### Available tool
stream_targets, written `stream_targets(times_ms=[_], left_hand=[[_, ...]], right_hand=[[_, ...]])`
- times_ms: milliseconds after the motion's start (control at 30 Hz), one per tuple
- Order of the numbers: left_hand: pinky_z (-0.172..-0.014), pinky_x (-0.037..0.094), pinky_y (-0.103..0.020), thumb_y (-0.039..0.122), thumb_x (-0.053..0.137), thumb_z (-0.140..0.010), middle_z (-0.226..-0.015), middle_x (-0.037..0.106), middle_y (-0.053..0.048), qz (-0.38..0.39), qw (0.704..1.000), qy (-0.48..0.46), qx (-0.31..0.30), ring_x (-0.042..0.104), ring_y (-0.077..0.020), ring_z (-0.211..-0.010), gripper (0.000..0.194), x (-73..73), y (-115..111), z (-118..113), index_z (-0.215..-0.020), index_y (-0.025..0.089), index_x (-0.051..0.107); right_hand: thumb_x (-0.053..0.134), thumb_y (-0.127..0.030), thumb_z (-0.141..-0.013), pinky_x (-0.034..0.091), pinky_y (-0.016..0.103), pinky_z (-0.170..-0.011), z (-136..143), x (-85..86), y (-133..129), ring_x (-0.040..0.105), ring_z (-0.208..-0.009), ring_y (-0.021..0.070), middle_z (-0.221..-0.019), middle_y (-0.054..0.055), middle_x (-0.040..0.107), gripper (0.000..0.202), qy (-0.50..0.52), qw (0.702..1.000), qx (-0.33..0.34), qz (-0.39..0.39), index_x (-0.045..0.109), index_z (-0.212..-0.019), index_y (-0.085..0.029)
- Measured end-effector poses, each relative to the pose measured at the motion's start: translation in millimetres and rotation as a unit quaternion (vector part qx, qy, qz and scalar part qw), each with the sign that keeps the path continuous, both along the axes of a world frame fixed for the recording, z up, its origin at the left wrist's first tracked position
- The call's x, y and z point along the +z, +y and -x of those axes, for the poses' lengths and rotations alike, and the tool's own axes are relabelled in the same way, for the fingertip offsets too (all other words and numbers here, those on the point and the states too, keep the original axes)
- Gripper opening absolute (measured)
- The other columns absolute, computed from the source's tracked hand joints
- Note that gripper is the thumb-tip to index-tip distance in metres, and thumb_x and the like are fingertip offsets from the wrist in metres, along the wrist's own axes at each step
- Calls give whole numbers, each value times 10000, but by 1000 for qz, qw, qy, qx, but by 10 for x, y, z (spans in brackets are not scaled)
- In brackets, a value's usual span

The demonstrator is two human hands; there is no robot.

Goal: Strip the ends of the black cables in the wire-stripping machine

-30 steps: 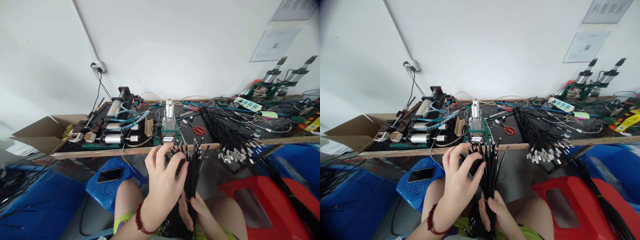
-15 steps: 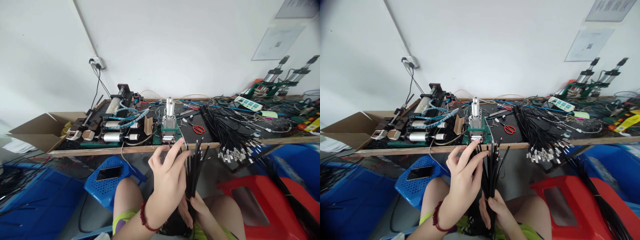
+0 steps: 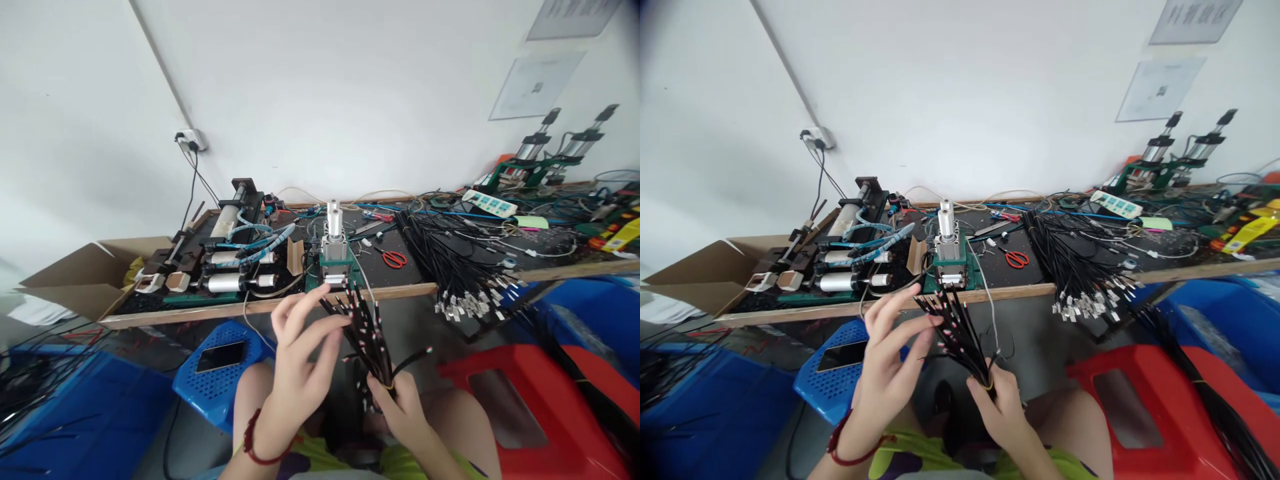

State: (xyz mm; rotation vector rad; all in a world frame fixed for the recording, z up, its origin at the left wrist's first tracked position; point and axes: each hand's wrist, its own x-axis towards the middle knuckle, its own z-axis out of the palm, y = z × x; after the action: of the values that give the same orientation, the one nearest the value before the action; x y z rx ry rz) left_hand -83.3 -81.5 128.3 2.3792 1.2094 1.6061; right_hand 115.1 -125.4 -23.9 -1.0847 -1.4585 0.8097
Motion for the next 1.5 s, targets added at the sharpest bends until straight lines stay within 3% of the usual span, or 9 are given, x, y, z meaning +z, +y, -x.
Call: stream_targets(times_ms=[133,233,367,467,700,900,1067,1267,1500], left_hand=[[-1123,470,-466,157,568,-1090,-1428,660,-30,16,991,-127,29,611,-276,-1359,281,80,-99,198,-1121,329,788],[-1058,509,-489,262,538,-1101,-1262,671,-49,-44,982,-173,68,652,-295,-1231,245,196,-251,292,-1033,305,769],[-1050,468,-526,267,642,-1008,-1238,663,-72,-68,997,-13,45,612,-340,-1200,128,375,-441,363,-1043,303,760],[-1073,411,-499,176,681,-959,-1232,675,-71,-54,993,100,37,577,-333,-1217,185,426,-451,364,-1093,291,734],[-1093,352,-502,77,618,-1015,-1336,650,-84,9,990,138,18,525,-320,-1281,248,335,-311,327,-1108,277,731],[-1081,342,-492,70,685,-1005,-1326,567,-104,-21,988,155,9,504,-317,-1239,228,329,-345,338,-1102,256,774],[-1051,352,-460,180,654,-1089,-1204,582,-79,13,988,150,-31,505,-287,-1187,142,307,-346,363,-1126,257,768],[-1019,305,-448,322,549,-1152,-1143,733,-40,71,965,229,-107,538,-266,-1153,281,302,-317,418,-1382,287,705],[-1084,361,-398,-39,448,-1044,-1295,766,-70,74,961,234,-128,641,-219,-1223,477,234,-253,434,-1371,181,717]], right_hand=[[616,-283,-993,488,316,-617,-156,117,112,669,-639,224,-730,43,719,131,-124,982,-67,-124,699,-911,-225],[589,-198,-928,532,334,-660,-274,180,157,711,-687,244,-791,61,758,162,-199,955,-102,-196,717,-1025,-212],[568,-157,-953,543,334,-660,-394,247,201,716,-673,236,-790,58,756,183,-278,921,-127,-242,710,-1059,-203],[545,-153,-989,553,329,-655,-449,284,226,723,-665,226,-803,60,765,181,-313,903,-137,-258,694,-1079,-200],[513,-155,-1026,567,297,-629,-478,277,240,737,-635,204,-789,62,774,170,-354,884,-136,-273,679,-1039,-189],[512,-158,-1015,581,296,-631,-460,184,266,755,-640,213,-795,62,779,162,-365,879,-137,-276,670,-1045,-177],[496,-160,-1020,585,294,-622,-427,123,276,758,-628,211,-791,64,781,167,-371,877,-131,-275,661,-1043,-171],[489,-179,-1040,591,302,-619,-404,42,286,779,-642,223,-807,72,796,180,-375,879,-119,-269,668,-1053,-164],[452,-228,-1098,594,315,-610,-396,-39,290,788,-639,233,-812,88,801,243,-390,877,-115,-254,674,-1051,-143]])
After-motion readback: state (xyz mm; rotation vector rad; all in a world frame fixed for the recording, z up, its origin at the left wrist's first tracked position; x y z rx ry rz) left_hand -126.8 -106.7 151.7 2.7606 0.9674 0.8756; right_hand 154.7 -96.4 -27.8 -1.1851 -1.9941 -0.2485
